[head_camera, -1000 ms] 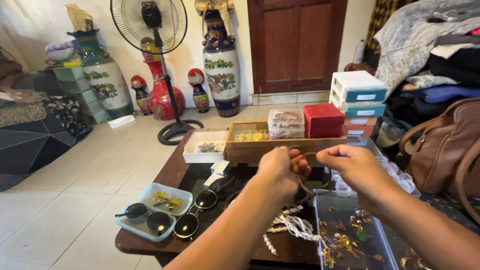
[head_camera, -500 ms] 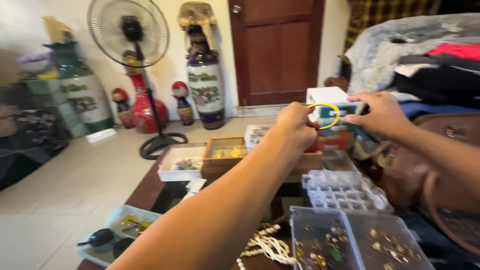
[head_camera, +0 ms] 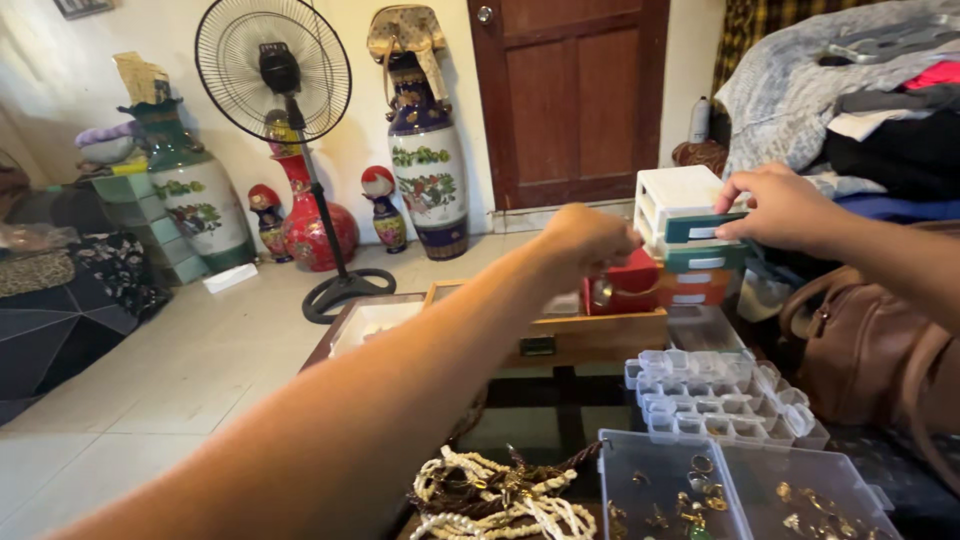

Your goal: The person sorts jewelry and accessories at a low coffee table, placing necklaces, bracelets and earrings into a wooden tray and small plastic compartment boxes, and opens and closes the drawers of a small storage unit to put items away.

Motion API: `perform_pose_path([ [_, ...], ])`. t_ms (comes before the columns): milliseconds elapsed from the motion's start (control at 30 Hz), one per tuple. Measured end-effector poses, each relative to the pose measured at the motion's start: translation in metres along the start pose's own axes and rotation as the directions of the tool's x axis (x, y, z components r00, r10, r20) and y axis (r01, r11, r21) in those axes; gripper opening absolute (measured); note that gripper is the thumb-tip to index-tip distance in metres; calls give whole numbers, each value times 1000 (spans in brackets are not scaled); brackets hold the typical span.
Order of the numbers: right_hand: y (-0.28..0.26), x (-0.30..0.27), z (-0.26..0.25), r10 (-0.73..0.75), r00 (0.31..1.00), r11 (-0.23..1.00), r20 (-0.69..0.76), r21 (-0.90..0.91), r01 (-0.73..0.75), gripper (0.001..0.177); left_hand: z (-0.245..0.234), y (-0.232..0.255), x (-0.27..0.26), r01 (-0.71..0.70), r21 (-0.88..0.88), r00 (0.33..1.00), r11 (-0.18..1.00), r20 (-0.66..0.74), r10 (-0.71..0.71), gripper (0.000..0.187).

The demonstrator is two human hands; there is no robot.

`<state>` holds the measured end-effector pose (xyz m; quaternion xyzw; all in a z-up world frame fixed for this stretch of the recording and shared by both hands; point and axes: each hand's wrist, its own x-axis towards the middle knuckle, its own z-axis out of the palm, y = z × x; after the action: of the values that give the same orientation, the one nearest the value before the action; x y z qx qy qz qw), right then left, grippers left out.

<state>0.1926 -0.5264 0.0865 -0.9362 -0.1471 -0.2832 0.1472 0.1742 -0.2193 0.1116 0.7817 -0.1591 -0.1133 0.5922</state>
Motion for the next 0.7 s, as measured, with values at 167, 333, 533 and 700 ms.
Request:
perform_pose_path([
  [167, -9, -1, -13, 129, 984, 964, 121, 219, -153, 30, -9, 40, -8, -199, 944, 980, 264, 184, 80, 14],
  [333, -45, -25, -34, -94, 960, 994, -263, -72, 78, 29, 10, 35, -4, -196, 724, 980, 662, 131, 148, 8],
  [533, -70, -93, -16, 355, 899, 642, 256, 632, -434, 24, 74, 2, 37, -149, 314, 988, 938, 3, 156, 11],
  [700, -52, -90, 6, 380, 899, 616, 217, 666, -421, 18, 110, -9, 70, -326, 525, 935, 786, 54, 351, 20],
])
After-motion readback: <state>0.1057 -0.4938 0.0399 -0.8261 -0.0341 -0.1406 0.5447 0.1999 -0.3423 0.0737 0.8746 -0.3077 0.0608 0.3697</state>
